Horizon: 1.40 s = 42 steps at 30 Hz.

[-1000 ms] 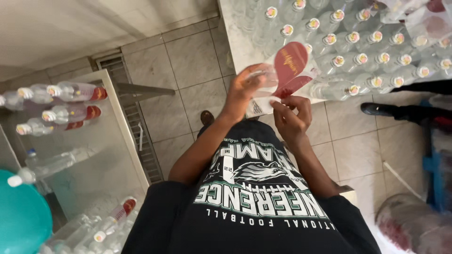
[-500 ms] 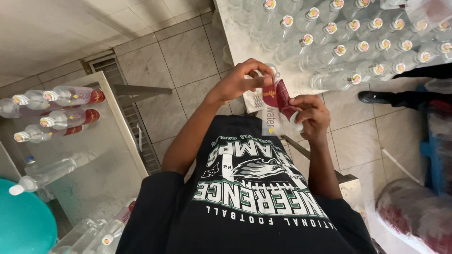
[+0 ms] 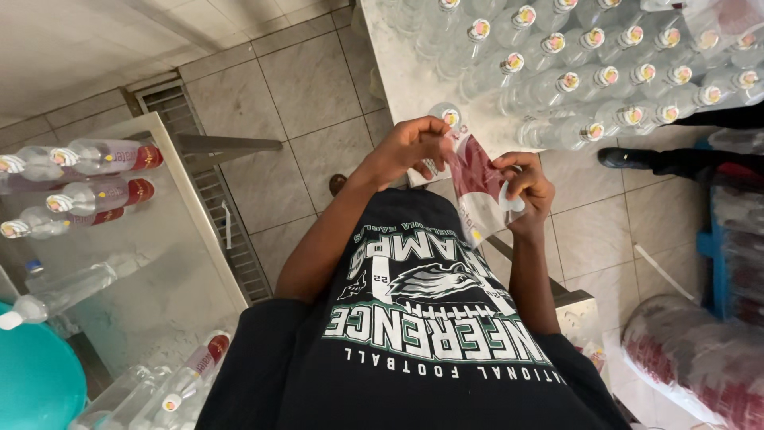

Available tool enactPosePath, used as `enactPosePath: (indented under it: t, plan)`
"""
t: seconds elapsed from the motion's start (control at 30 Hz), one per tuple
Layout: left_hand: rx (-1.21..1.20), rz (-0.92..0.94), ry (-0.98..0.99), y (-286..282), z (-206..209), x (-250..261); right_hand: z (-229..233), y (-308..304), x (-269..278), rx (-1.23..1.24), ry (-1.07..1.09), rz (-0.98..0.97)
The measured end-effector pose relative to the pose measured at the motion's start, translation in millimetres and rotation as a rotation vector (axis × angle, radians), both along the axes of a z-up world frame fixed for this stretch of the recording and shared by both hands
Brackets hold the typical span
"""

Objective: The person repeatedly picks up clear plastic water bottles from a table, applies a red and white label to each bottle, and places the labeled bottles into a nearby refrigerator. The task is performed continuously with a repetitive motion.

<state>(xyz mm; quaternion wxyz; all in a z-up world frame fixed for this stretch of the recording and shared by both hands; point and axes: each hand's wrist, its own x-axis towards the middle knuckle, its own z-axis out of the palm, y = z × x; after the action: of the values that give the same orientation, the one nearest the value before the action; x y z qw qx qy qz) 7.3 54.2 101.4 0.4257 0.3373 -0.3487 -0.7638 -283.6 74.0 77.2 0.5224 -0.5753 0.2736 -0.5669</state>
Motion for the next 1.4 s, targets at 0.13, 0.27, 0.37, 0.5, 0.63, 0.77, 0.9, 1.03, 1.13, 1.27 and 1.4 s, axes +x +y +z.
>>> enactPosePath:
  t: [0.13, 0.27, 0.37, 0.5, 0.63, 0.77, 0.9, 1.03, 1.13, 1.27, 1.4]
  plan:
    - [0.036, 0.07, 0.033, 5.5, 37.1, -2.4, -2.8, -0.2, -4.3, 0.013, 0.013, -0.007]
    - [-0.045, 0.121, -0.124, 12.3, -7.4, -7.7, 3.9, -2.8, 3.0, 0.041, -0.025, -0.007]
    - [-0.024, 0.254, -0.17, 13.2, -16.1, -7.8, 14.4, 2.2, 13.0, 0.288, -0.124, -0.063]
    - [0.003, 0.493, -0.213, 16.4, -10.6, -7.6, 19.9, 24.7, 13.9, 0.749, -0.139, -0.064]
    - [-0.022, 0.507, -0.229, 25.6, -14.8, -7.8, 26.4, 30.9, 19.9, 0.664, 0.095, -0.231]
    - [-0.071, 0.597, -0.346, 31.2, -41.0, -9.0, 25.6, 30.1, 18.5, 0.661, 0.143, -0.275]
    - [-0.038, 0.723, -0.339, 36.6, -26.8, -12.0, 2.9, 39.7, 5.2, 0.759, 0.015, -0.22]
    - [0.006, 0.719, -0.18, 39.1, -65.9, -6.2, -0.9, 41.5, -0.8, 0.802, -0.033, -0.208]
    - [0.036, 0.655, -0.041, 43.4, -83.5, -5.9, 8.9, 40.8, -4.0, 0.812, 0.002, -0.19]
    - [0.056, 0.573, -0.003, 44.5, -66.6, -14.6, 46.7, 37.1, 2.6, 0.69, 0.254, -0.235]
    - [0.017, 0.489, -0.042, 37.0, -75.1, -27.0, 88.0, 34.3, 13.5, 0.494, 0.491, -0.233]
